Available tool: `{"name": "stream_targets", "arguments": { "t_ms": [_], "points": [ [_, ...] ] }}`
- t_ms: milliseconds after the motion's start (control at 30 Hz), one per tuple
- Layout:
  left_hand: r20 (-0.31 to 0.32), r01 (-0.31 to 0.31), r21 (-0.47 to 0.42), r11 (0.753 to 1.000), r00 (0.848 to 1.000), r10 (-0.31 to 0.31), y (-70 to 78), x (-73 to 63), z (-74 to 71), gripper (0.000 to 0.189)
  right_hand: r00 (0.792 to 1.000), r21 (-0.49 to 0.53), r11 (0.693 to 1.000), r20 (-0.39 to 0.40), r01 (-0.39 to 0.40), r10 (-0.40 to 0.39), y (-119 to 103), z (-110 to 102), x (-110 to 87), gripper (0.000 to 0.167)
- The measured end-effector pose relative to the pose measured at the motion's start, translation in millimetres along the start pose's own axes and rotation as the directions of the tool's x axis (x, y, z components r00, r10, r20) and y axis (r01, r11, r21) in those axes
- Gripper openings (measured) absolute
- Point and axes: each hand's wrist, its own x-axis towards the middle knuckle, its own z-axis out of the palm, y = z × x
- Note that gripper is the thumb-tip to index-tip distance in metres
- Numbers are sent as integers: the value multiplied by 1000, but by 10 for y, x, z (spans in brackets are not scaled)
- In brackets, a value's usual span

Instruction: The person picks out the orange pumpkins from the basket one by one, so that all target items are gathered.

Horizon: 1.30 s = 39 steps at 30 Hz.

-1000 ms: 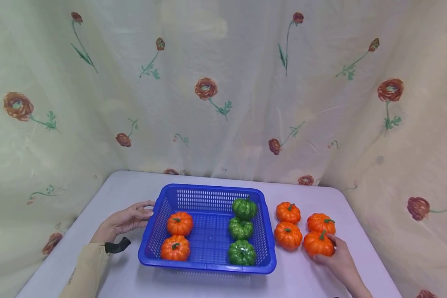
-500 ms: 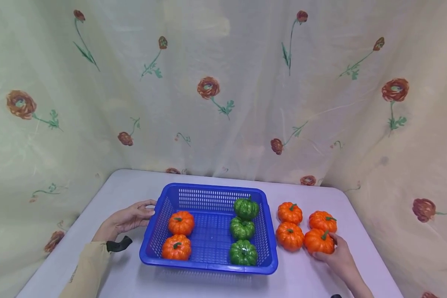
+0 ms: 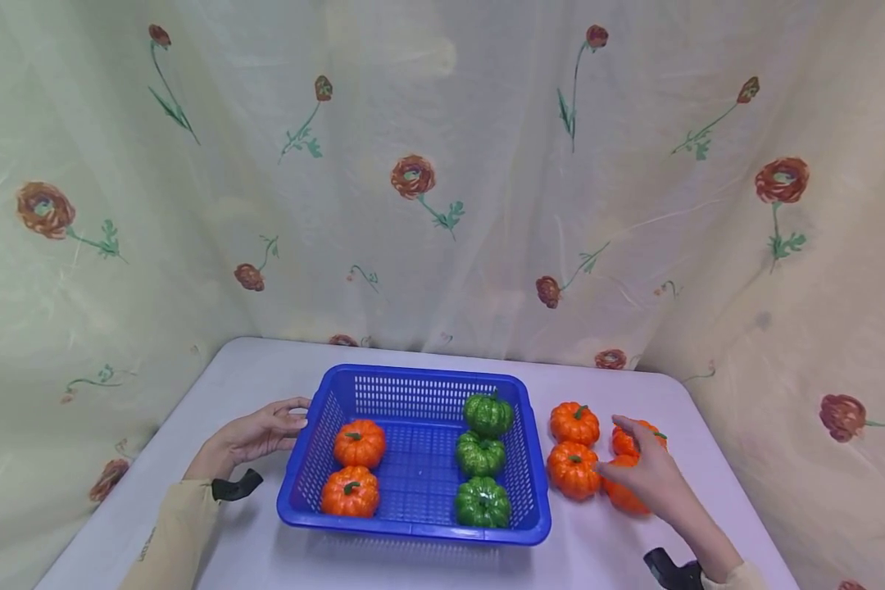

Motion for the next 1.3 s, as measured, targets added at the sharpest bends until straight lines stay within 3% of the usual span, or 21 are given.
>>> {"name": "stream_targets", "arguments": {
  "t_ms": [167,367,467,733,833,1100,1300],
  "points": [
    [0,-3,-6,1000,1000,3,-11,-2,-14,46,989,19,991,60,132,-133,-441,48,55,81],
    [-7,-1,12,1000,1000,1,-13,9,-24,46,955,61,966,147,251,-257,-856,227,130,75],
    [-9,-2,22,1000,1000,2,-14,17,-25,48,921,106,946,217,306,-323,-994,380,182,73],
    [-30,8,22,1000,1000,-8,-7,33,-31,52,821,197,917,408,347,-398,-1286,796,294,67],
    [-32,8,15,1000,999,-7,2,14,-25,53,780,213,902,453,375,-431,-1391,948,330,65],
    [-31,3,14,1000,1000,-3,0,22,-19,52,703,270,886,540,377,-463,-1655,1291,436,62],
    [-17,-4,14,1000,1000,4,-5,23,-47,46,639,271,864,586,425,-498,-1854,1523,537,63]
  ]
}}
